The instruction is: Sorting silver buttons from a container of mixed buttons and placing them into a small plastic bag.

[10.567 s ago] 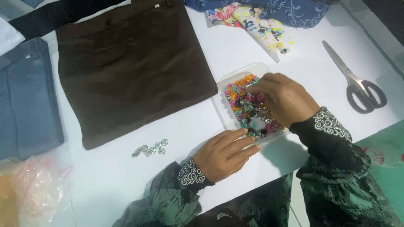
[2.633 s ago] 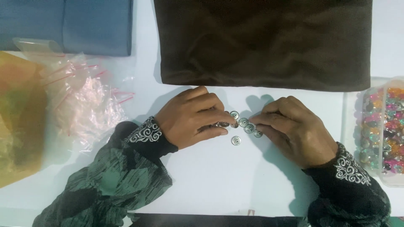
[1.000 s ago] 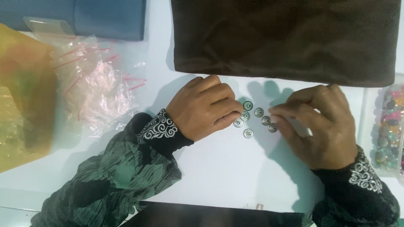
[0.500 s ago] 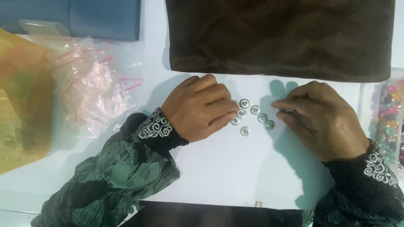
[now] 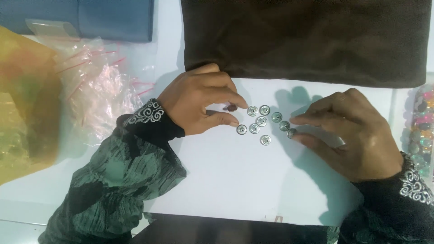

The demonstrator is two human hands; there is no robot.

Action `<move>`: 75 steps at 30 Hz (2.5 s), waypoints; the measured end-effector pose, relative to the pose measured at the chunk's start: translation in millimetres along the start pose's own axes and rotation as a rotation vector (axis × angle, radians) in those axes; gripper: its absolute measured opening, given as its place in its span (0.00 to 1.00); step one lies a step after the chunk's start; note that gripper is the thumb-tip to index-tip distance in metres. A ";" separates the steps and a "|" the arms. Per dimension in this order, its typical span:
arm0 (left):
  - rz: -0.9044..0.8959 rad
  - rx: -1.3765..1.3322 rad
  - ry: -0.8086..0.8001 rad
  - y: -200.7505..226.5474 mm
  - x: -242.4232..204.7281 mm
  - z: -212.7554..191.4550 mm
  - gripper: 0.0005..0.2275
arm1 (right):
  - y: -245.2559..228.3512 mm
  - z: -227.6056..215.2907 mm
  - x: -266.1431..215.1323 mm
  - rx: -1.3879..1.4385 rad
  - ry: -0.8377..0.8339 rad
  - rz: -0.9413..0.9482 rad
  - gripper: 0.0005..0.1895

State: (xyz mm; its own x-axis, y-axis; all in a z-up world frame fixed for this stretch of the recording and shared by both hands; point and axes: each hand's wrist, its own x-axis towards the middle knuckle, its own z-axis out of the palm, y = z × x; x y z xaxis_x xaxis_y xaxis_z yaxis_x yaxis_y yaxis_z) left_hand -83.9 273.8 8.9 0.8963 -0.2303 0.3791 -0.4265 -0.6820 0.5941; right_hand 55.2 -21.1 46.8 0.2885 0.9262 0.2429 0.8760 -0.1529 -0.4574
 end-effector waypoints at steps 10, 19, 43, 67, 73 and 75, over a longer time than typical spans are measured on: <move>0.083 0.049 -0.003 -7.3 -3.3 10.4 0.05 | 0.0 10.9 7.3 -0.096 -0.021 -0.149 0.12; 0.019 -0.094 0.028 1.4 -1.1 10.9 0.03 | 8.0 7.8 1.7 -0.233 -0.004 -0.086 0.07; 0.007 0.044 0.040 2.3 -0.4 11.1 0.04 | 0.6 18.8 9.7 -0.290 0.014 -0.173 0.08; -0.027 0.038 0.045 2.1 0.0 12.1 0.09 | -14.7 31.9 21.2 -0.274 0.069 -0.231 0.11; -0.089 0.019 0.051 3.5 1.1 12.2 0.12 | -19.4 53.4 32.6 -0.214 -0.013 -0.345 0.21; -0.069 0.018 0.073 2.6 0.2 13.5 0.11 | -22.8 55.3 33.8 -0.242 -0.041 -0.396 0.19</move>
State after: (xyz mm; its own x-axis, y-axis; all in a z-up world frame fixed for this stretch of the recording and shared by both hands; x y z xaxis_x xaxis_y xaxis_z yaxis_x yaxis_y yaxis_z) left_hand -83.1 262.6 1.0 0.9118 -0.1315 0.3889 -0.3613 -0.7069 0.6081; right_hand 23.6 32.8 18.1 -0.0975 0.9416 0.3224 0.9820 0.1436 -0.1224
